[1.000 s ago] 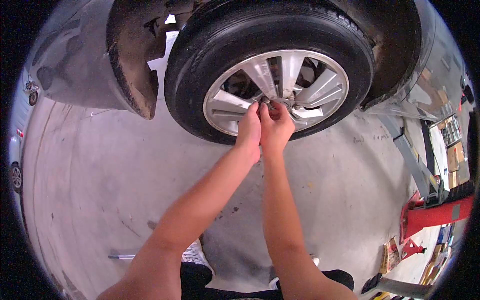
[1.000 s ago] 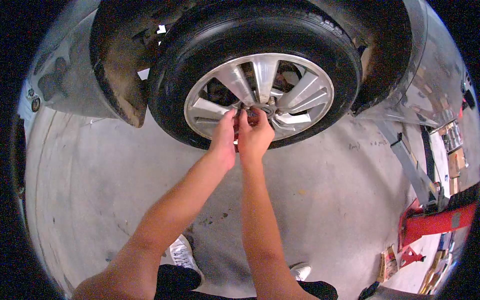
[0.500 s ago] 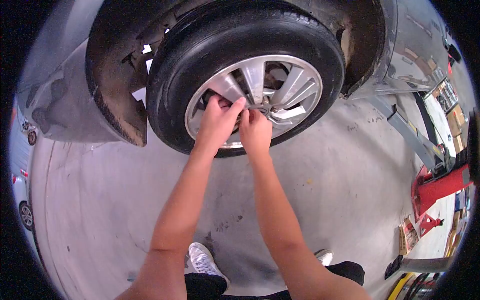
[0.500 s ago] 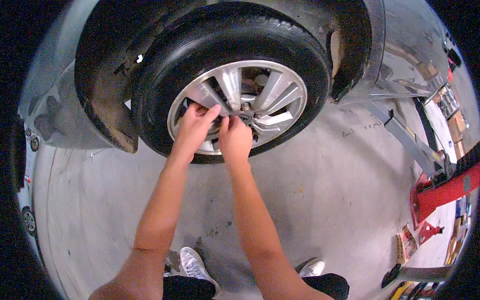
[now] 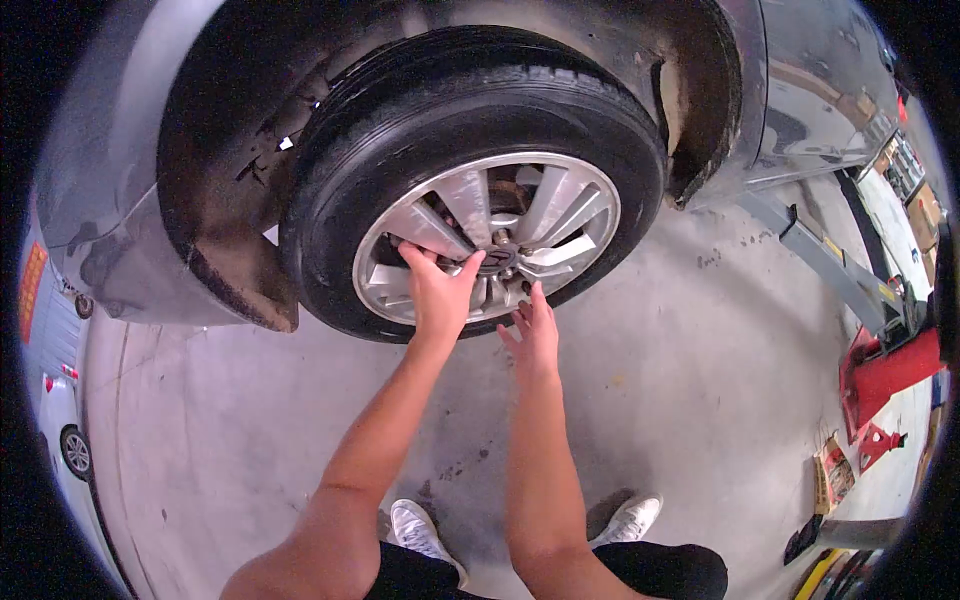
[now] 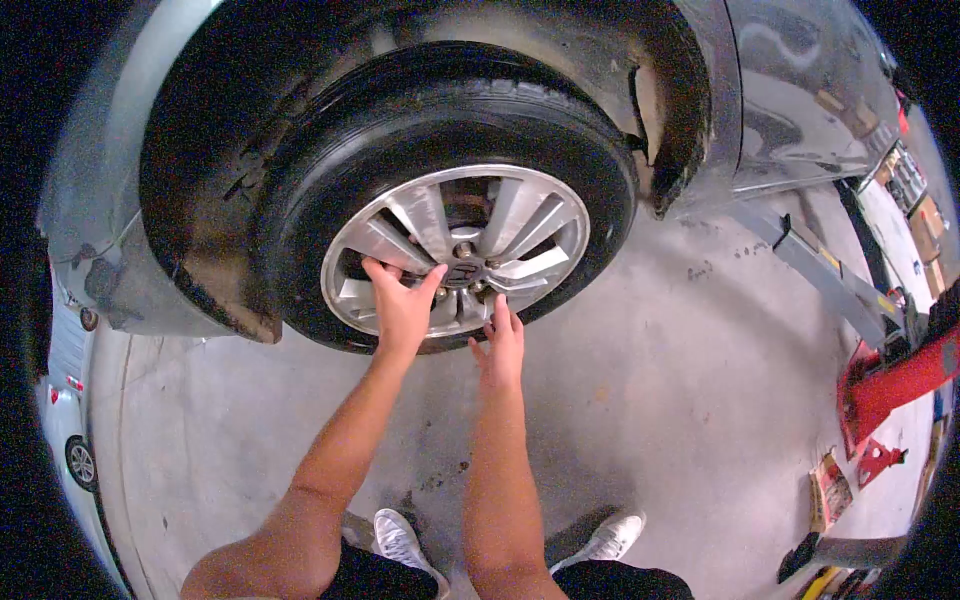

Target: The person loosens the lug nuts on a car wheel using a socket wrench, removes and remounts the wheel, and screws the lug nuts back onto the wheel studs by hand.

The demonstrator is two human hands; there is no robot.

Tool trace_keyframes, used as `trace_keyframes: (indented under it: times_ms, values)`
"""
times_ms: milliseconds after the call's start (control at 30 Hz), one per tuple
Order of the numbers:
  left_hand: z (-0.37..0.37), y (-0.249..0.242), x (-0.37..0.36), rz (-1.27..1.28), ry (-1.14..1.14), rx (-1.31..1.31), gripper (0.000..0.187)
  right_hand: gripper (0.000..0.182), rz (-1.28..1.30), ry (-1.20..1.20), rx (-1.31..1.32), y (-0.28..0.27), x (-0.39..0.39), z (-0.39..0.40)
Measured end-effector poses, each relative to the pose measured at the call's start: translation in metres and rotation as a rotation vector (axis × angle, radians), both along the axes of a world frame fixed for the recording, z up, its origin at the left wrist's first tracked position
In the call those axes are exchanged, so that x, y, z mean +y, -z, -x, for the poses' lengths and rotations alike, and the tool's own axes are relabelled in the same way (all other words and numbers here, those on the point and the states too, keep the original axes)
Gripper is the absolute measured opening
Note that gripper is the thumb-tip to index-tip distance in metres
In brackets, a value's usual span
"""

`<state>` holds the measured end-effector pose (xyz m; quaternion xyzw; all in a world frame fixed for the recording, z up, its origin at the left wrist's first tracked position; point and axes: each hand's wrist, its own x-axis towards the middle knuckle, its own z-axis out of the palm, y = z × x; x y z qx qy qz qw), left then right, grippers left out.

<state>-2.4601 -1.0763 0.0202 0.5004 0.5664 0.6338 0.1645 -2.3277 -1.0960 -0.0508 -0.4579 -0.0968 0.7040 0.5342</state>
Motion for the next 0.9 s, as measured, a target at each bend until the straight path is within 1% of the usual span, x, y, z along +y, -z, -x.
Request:
trace_keyframes:
  times_ms: [33, 100, 133, 167, 200, 233, 267, 300, 333, 367, 400, 467, 500, 567, 600, 633, 667, 700, 767, 867, 900]
  values:
    - [-0.004, -0.004, -0.001, 0.015, -0.034, 0.050, 0.086, 0.080, -0.039, -0.025, 0.035, 0.001, 0.001, -0.002]
    - [-0.004, -0.005, 0.001, 0.033, -0.049, 0.063, 0.087, 0.090, -0.156, -0.081, 0.094, 0.001, 0.009, -0.002]
    - [-0.004, -0.004, -0.001, 0.061, -0.066, 0.080, 0.088, 0.090, -0.153, -0.096, 0.094, 0.002, 0.012, 0.000]
    - [-0.006, -0.003, -0.002, 0.012, -0.128, 0.200, 0.078, 0.090, -0.161, -0.114, 0.133, 0.003, 0.015, 0.002]
    - [-0.010, -0.007, -0.004, 0.017, -0.142, 0.204, 0.078, 0.090, -0.169, -0.132, 0.174, -0.001, 0.017, 0.003]
    - [-0.013, -0.011, -0.006, 0.054, -0.160, 0.205, 0.079, 0.090, -0.193, -0.181, 0.160, -0.009, 0.018, 0.003]
    - [-0.015, -0.014, -0.006, 0.089, -0.179, 0.209, 0.080, 0.090, -0.192, -0.197, 0.170, -0.006, 0.022, 0.003]
    - [-0.015, -0.009, -0.002, 0.080, -0.224, 0.230, 0.086, 0.091, -0.204, -0.206, 0.184, 0.000, 0.026, 0.001]
    - [-0.016, -0.004, 0.002, 0.080, -0.238, 0.239, 0.086, 0.092, -0.219, -0.212, 0.198, 0.007, 0.030, 0.000]
    - [-0.016, 0.000, 0.005, 0.114, -0.314, 0.243, 0.088, 0.085, -0.256, -0.237, 0.238, 0.015, 0.036, -0.001]
    - [-0.018, 0.000, 0.008, 0.147, -0.392, 0.246, 0.090, 0.085, -0.258, -0.254, 0.250, 0.013, 0.041, -0.002]
    - [-0.021, -0.001, 0.007, 0.151, -0.443, 0.239, 0.092, 0.077, -0.166, -0.153, 0.562, 0.012, 0.048, -0.003]
    - [-0.022, -0.004, 0.007, 0.156, -0.419, 0.183, 0.092, 0.068, -0.093, -0.124, 0.566, 0.011, 0.052, -0.002]
    - [-0.017, 0.001, 0.010, 0.136, -0.369, 0.094, 0.094, 0.067, -0.097, -0.166, 0.570, 0.015, 0.059, -0.007]
    - [-0.017, -0.002, 0.009, 0.148, -0.379, 0.105, 0.094, 0.065, -0.115, -0.200, 0.559, 0.014, 0.061, -0.009]
    - [-0.018, -0.006, 0.009, 0.162, -0.359, 0.085, 0.095, 0.054, -0.130, -0.218, 0.536, 0.012, 0.062, -0.010]
    - [-0.019, -0.012, 0.009, 0.173, -0.338, 0.066, 0.096, 0.054, -0.127, -0.222, 0.547, 0.010, 0.062, -0.009]
    - [-0.024, -0.024, 0.007, 0.233, -0.357, 0.126, 0.097, 0.051, -0.130, -0.248, 0.499, 0.009, 0.064, -0.009]
    - [-0.027, -0.025, 0.010, 0.206, -0.364, 0.119, 0.096, 0.044, -0.108, -0.255, 0.440, 0.010, 0.067, -0.008]
    - [-0.024, -0.023, 0.010, 0.180, -0.324, 0.090, 0.093, 0.043, -0.102, -0.236, 0.431, 0.013, 0.067, -0.005]
    - [-0.023, -0.017, 0.011, 0.116, -0.298, 0.028, 0.094, 0.043, -0.104, -0.225, 0.437, 0.009, 0.066, -0.005]
